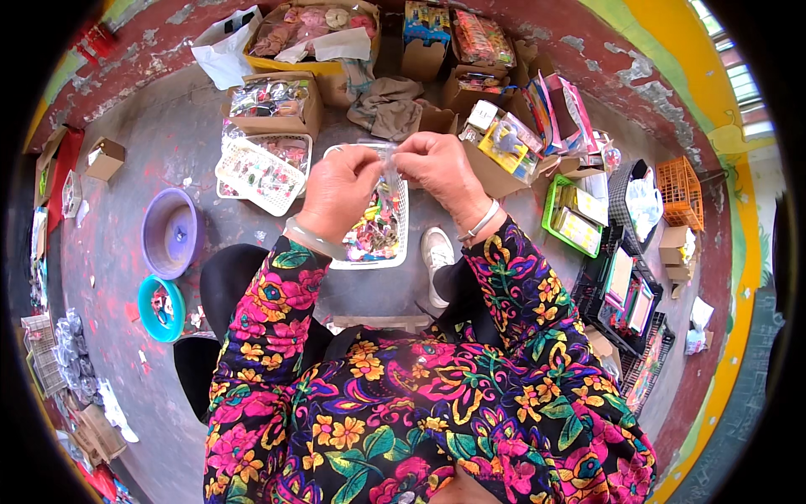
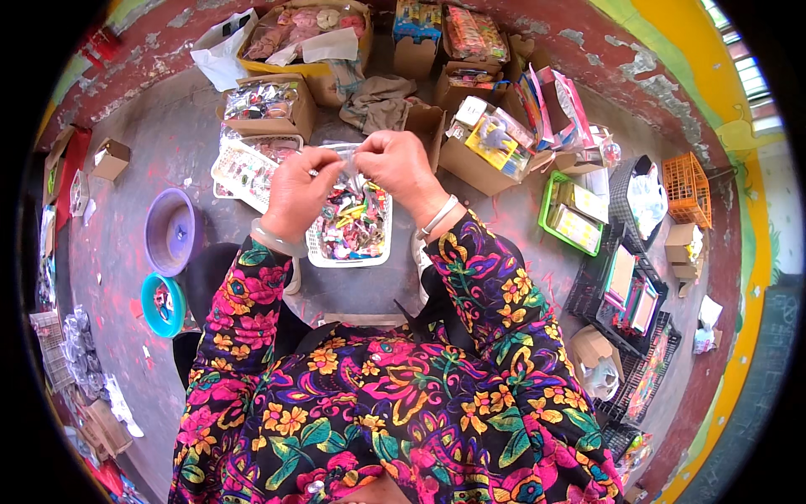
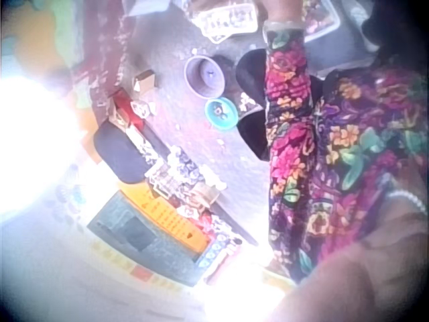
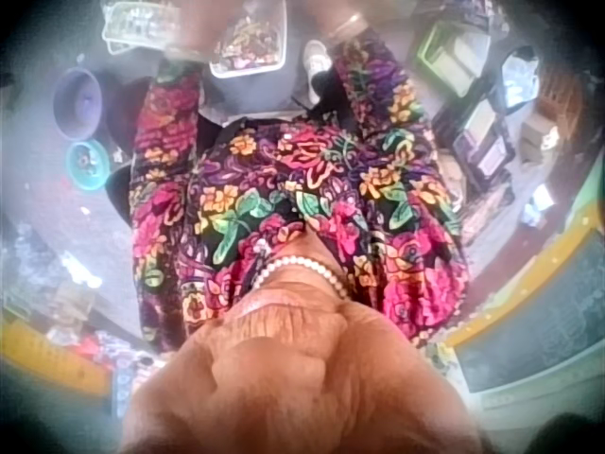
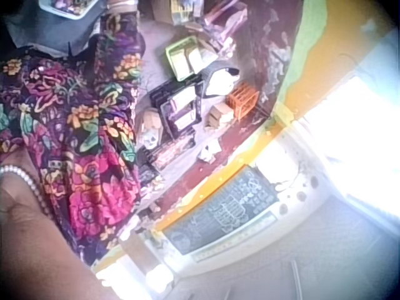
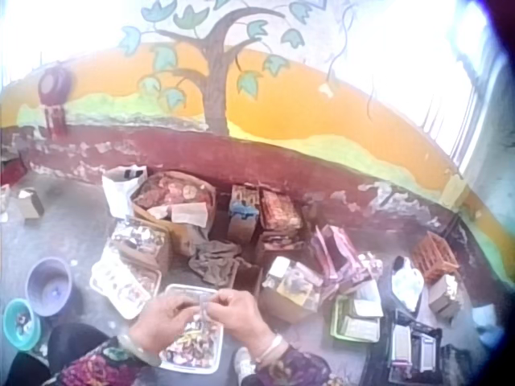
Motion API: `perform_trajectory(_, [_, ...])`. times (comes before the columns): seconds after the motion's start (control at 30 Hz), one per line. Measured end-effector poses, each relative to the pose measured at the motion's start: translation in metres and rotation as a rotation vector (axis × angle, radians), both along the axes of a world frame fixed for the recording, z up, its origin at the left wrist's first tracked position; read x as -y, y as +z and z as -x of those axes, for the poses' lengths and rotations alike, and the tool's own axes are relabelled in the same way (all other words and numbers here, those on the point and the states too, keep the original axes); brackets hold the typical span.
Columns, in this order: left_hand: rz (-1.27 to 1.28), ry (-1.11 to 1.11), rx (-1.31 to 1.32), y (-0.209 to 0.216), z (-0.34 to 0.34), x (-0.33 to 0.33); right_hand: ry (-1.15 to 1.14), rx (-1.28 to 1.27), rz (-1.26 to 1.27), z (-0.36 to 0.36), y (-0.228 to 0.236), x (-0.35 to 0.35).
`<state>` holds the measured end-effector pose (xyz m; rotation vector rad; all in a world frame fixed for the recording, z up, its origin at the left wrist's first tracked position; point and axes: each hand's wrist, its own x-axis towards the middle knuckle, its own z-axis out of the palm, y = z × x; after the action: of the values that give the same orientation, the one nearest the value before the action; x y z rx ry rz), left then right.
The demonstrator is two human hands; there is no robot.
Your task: The person sits on the floor and repeatedly picks small colorful candies from a white basket. They place each candy into a small clear plastic bag, seal the bag, and set it aside. The process is repeated continuously throughout the clip.
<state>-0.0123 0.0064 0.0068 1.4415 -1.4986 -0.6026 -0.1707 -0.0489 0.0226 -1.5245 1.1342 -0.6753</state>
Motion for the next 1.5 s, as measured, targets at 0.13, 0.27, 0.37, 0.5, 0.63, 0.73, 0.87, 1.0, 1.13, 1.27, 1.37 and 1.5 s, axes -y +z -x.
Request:
perform_trajectory(0.13, [-0.182, -0.119, -0.102, -0.011, -0.002, 0.000, 0.087, -0.091, 0.188, -0.003, -0.010, -0.002])
perform_trajectory(0.27, [-0.333, -0.152, -0.243, -0.020, -0.004, 0.002, 0.120, -0.103, 0.231, -0.005, -0.013, -0.005])
perform_trajectory(0.37, [-0.402, -0.161, -0.405, -0.018, -0.002, 0.002, 0.105, -0.152, 0.366, -0.008, -0.014, -0.010])
perform_trajectory(0.5, [-0.449, -0.215, -0.571, -0.024, -0.007, 0.004, 0.086, -0.296, 0.568, -0.012, -0.010, -0.018])
perform_trajectory(0.63, [-0.475, -0.223, -0.629, -0.028, -0.010, 0.004, 0.064, -0.378, 0.640, -0.017, -0.011, -0.021])
perform_trajectory(0.73, [-0.494, -0.189, -0.683, -0.027, -0.008, 0.004, 0.078, -0.422, 0.664, -0.017, -0.006, -0.023])
perform_trajectory(0.87, [-0.510, -0.130, -0.736, -0.015, -0.003, 0.003, 0.075, -0.450, 0.695, -0.016, -0.005, -0.023])
perform_trajectory(1.0, [-0.522, -0.098, -0.740, -0.021, -0.004, 0.006, 0.017, -0.465, 0.758, -0.017, -0.004, -0.024])
perform_trajectory(1.13, [-0.466, -0.074, -0.879, -0.018, -0.003, 0.004, -0.036, -0.489, 0.854, -0.023, -0.008, -0.022])
perform_trajectory(1.27, [-0.498, -0.081, -0.961, -0.013, -0.001, 0.001, 0.018, -0.409, 0.714, -0.018, -0.008, -0.021])
perform_trajectory(1.37, [-0.468, -0.078, -0.858, -0.016, -0.001, 0.000, 0.102, -0.395, 0.508, -0.013, -0.006, -0.015])
perform_trajectory(1.5, [-0.413, -0.094, -0.660, -0.024, -0.002, 0.003, 0.113, -0.412, 0.494, -0.014, -0.007, -0.017])
